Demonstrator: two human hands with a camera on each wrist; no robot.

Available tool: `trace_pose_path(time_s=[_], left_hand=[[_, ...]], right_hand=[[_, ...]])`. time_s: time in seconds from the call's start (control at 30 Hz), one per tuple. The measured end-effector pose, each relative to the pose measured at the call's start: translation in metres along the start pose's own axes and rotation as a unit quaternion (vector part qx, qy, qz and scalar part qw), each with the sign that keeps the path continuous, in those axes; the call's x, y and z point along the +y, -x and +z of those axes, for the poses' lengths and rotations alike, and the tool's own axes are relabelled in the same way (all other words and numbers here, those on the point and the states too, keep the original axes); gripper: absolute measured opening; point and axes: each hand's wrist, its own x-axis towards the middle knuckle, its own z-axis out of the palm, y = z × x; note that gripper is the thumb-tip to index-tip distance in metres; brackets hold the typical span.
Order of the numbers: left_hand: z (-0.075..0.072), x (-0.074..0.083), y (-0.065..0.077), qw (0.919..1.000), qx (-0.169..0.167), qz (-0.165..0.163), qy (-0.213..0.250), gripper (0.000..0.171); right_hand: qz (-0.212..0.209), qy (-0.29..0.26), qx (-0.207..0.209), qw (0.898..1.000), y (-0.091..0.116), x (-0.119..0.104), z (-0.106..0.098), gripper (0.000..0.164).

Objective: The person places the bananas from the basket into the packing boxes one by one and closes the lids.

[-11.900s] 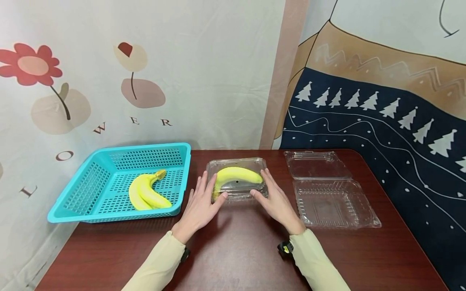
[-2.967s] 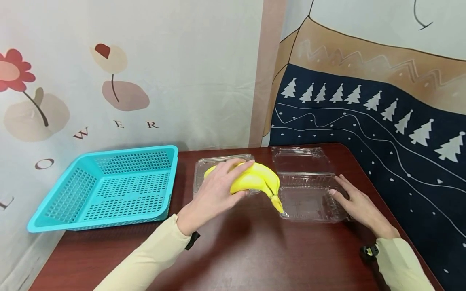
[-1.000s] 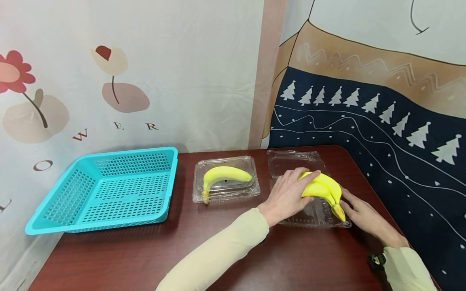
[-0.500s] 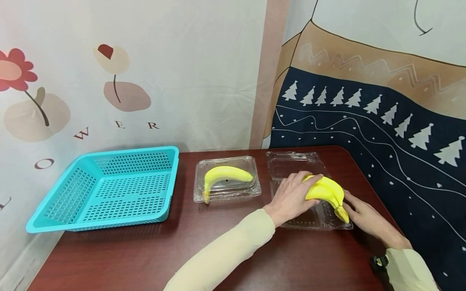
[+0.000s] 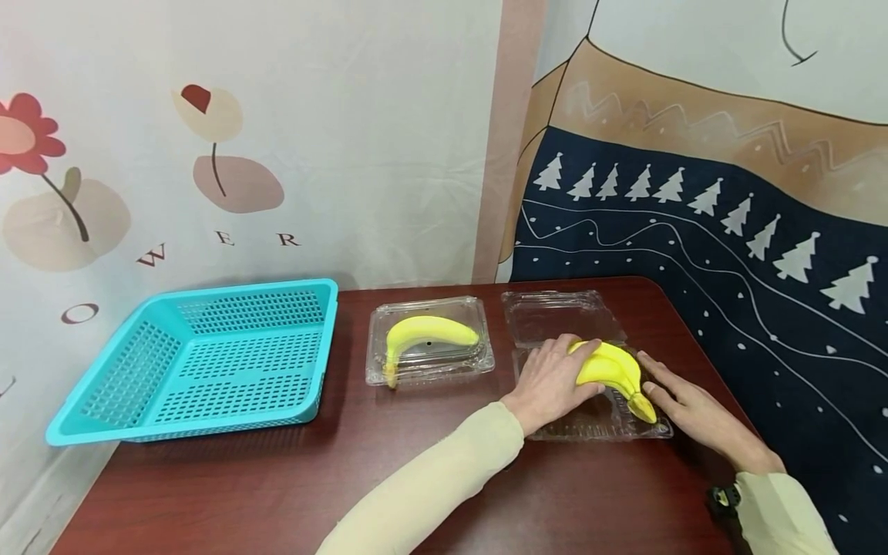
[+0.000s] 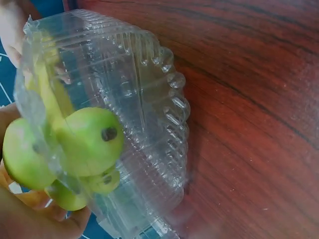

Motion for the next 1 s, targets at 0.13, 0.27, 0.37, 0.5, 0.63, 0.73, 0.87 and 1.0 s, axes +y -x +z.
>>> trace_pose_path(time_s=[0.13,0.27,0.37,0.5,0.63,0.73,0.87,1.0], left_hand=[[0.004,0.0,0.0,0.9999,0.0,-0.005,-0.015,0.059],[0.008,0.0,0.0,0.9998,0.002,-0.006,-0.02,0.055],[0.01,-0.001,0.001,0.9998,0.004,-0.005,-0.021,0.054],[0.014,-0.002,0.002,0.9998,-0.003,-0.006,-0.019,0.054],[0.014,-0.005,0.003,0.9997,-0.022,-0.014,0.001,0.056],[0.013,-0.007,0.007,0.9991,-0.035,-0.013,0.021,0.056],[0.01,-0.013,0.015,0.9988,-0.019,-0.005,0.044,0.054],[0.007,-0.02,0.026,0.9955,0.023,-0.01,0.092,0.05]], right_hand=[[-0.002,-0.01,-0.002,1.0,0.0,-0.001,0.001,0.062],[0.002,-0.01,-0.006,1.0,-0.001,-0.003,0.0,0.062],[-0.009,-0.008,0.0,1.0,0.0,-0.002,0.001,0.061],[-0.017,-0.006,0.004,1.0,0.0,-0.002,0.0,0.061],[-0.02,-0.001,0.007,1.0,-0.001,-0.002,0.0,0.06],[-0.021,0.001,0.007,1.0,-0.001,-0.001,0.0,0.061],[-0.017,0.003,0.004,1.0,-0.001,0.0,0.0,0.061],[-0.015,0.008,0.008,1.0,0.0,0.001,0.0,0.061]])
